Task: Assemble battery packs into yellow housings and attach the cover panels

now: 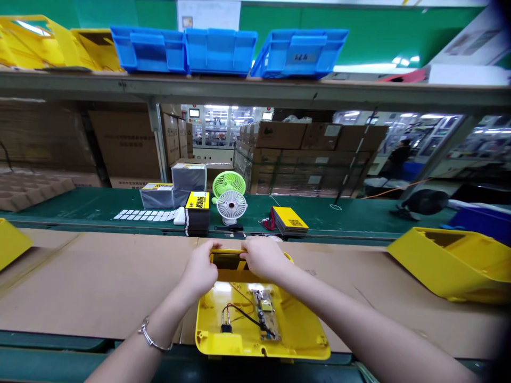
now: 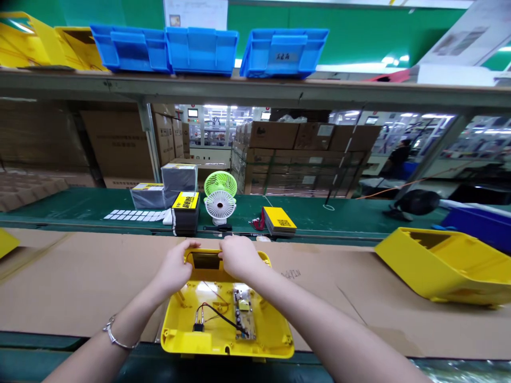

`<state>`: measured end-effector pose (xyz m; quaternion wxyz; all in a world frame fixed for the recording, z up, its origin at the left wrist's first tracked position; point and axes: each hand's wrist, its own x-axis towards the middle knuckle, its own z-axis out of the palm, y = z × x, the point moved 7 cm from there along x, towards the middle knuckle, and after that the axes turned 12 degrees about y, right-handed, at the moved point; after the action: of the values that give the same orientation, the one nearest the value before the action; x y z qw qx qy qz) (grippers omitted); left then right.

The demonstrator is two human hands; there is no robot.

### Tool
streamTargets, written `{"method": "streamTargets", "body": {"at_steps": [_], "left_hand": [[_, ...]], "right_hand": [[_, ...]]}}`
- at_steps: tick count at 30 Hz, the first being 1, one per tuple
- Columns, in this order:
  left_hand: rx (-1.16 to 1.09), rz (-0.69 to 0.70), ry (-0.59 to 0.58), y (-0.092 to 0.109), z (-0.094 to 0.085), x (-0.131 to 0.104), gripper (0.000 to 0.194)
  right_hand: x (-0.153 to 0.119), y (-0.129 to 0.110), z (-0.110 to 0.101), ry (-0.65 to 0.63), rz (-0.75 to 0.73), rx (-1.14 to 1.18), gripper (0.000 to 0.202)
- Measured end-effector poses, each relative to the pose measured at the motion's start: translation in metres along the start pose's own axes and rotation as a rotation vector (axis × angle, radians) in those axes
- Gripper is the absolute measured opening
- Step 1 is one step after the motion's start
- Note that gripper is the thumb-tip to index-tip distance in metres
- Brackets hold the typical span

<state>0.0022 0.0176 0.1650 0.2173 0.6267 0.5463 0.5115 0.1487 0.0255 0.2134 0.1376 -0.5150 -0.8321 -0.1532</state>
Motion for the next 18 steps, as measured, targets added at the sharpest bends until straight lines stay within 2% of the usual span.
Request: {"method": "streamTargets", "body": {"at_steps": [3, 5, 7, 9, 11, 14, 16, 18], "left_hand": [[-0.006, -0.028, -0.066, -0.001, -0.002, 0.005, 0.058], [-0.002, -0.058, -0.125, -0.002, -0.004, 0.012, 0.051], [0.016, -0.089, -0.195, -0.004, -0.007, 0.020, 0.040], [0.049, -0.108, -0.272, -0.006, -0.009, 0.029, 0.029], [0.094, -0.112, -0.346, -0.008, -0.009, 0.038, 0.022], [0.162, -0.111, -0.443, -0.012, -0.005, 0.049, 0.018], [0.204, -0.108, -0.493, -0.014, 0.000, 0.056, 0.020], [0.238, -0.097, -0.520, -0.014, 0.005, 0.060, 0.020]], "right_hand": [[-0.001, -0.016, -0.017, 0.061, -0.097, 0.047, 0.021], [-0.005, -0.035, -0.022, 0.059, -0.201, 0.097, 0.033], [-0.012, -0.054, -0.012, -0.036, -0.266, 0.109, 0.047], [-0.018, -0.068, 0.008, -0.171, -0.267, 0.072, 0.055], [-0.021, -0.076, 0.026, -0.263, -0.257, 0.037, 0.048], [-0.019, -0.076, 0.040, -0.310, -0.260, 0.037, 0.019], [-0.016, -0.066, 0.038, -0.307, -0.257, 0.053, 0.009], [-0.015, -0.051, 0.029, -0.283, -0.241, 0.079, 0.015]]}}
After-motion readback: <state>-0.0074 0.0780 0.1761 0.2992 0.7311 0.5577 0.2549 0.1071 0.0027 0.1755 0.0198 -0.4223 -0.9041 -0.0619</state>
